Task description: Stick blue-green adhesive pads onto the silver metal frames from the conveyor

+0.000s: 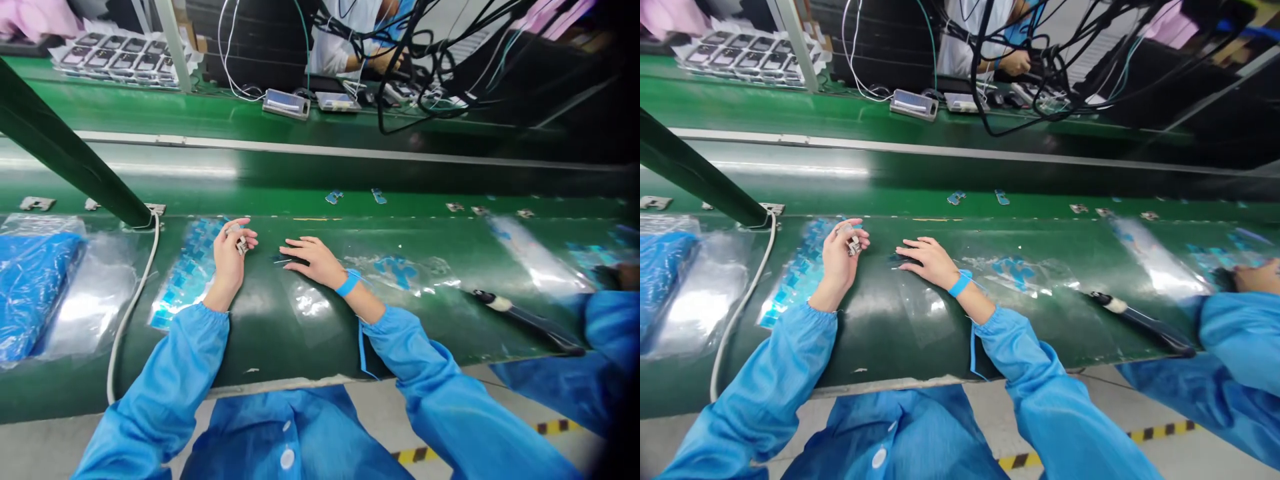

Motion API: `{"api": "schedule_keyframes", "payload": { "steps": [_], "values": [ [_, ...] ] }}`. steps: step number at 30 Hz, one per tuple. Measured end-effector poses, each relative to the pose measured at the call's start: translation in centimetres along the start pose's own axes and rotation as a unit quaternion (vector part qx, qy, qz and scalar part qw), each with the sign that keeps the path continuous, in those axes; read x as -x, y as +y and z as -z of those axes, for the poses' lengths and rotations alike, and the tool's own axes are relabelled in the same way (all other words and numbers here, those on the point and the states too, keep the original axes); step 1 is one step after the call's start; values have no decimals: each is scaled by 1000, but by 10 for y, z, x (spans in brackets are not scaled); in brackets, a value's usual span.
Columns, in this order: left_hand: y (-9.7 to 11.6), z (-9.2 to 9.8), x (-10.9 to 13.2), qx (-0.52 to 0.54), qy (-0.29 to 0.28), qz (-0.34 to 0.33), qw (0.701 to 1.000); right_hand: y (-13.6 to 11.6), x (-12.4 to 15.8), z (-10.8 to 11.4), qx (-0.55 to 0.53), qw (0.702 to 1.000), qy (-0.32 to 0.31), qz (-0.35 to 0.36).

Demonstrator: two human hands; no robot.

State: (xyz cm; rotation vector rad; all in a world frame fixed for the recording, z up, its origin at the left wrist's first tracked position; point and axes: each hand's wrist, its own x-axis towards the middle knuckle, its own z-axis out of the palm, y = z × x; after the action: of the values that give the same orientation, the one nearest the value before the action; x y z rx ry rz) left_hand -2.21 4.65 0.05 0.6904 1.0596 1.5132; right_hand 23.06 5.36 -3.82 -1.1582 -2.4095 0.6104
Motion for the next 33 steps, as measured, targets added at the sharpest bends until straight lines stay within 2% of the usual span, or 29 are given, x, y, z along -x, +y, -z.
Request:
{"api": "schedule_keyframes", "payload": {
  "steps": [4,7,9,10,12,15,17,19,21,23,26,28,31,33],
  "values": [
    [-8,0,5,-76,-56,20,995,-2,3,-10,-108,984,132,-48],
    [-15,-4,16,-174,-176,46,968,-10,6,-12,-173,959,204,-91],
    [-20,-7,24,-227,-267,65,934,-18,6,-10,-306,914,232,-132],
    [-22,-7,27,-236,-289,69,925,-21,6,-8,-393,876,232,-155],
    [-24,-8,28,-246,-310,72,915,-25,7,0,-538,791,211,-198],
    [-20,-7,25,-262,-346,85,897,-19,7,12,-637,702,204,-245],
    [-11,-7,24,-266,-367,93,887,-7,8,17,-648,672,249,-257],
    [7,-4,28,-260,-371,90,887,11,9,19,-626,672,305,-253],
    [33,9,37,-252,-344,71,902,29,10,18,-591,689,341,-244],
    [67,36,48,-267,-268,48,924,44,11,15,-560,712,351,-236],
    [120,97,60,-341,-83,12,936,51,10,10,-536,735,342,-236],
    [149,143,60,-398,44,1,916,45,9,9,-536,736,334,-243],
    [177,195,51,-442,129,-13,887,28,8,10,-537,740,325,-242],
    [189,213,44,-473,176,-43,862,17,7,11,-535,744,323,-235]
  ]
}}
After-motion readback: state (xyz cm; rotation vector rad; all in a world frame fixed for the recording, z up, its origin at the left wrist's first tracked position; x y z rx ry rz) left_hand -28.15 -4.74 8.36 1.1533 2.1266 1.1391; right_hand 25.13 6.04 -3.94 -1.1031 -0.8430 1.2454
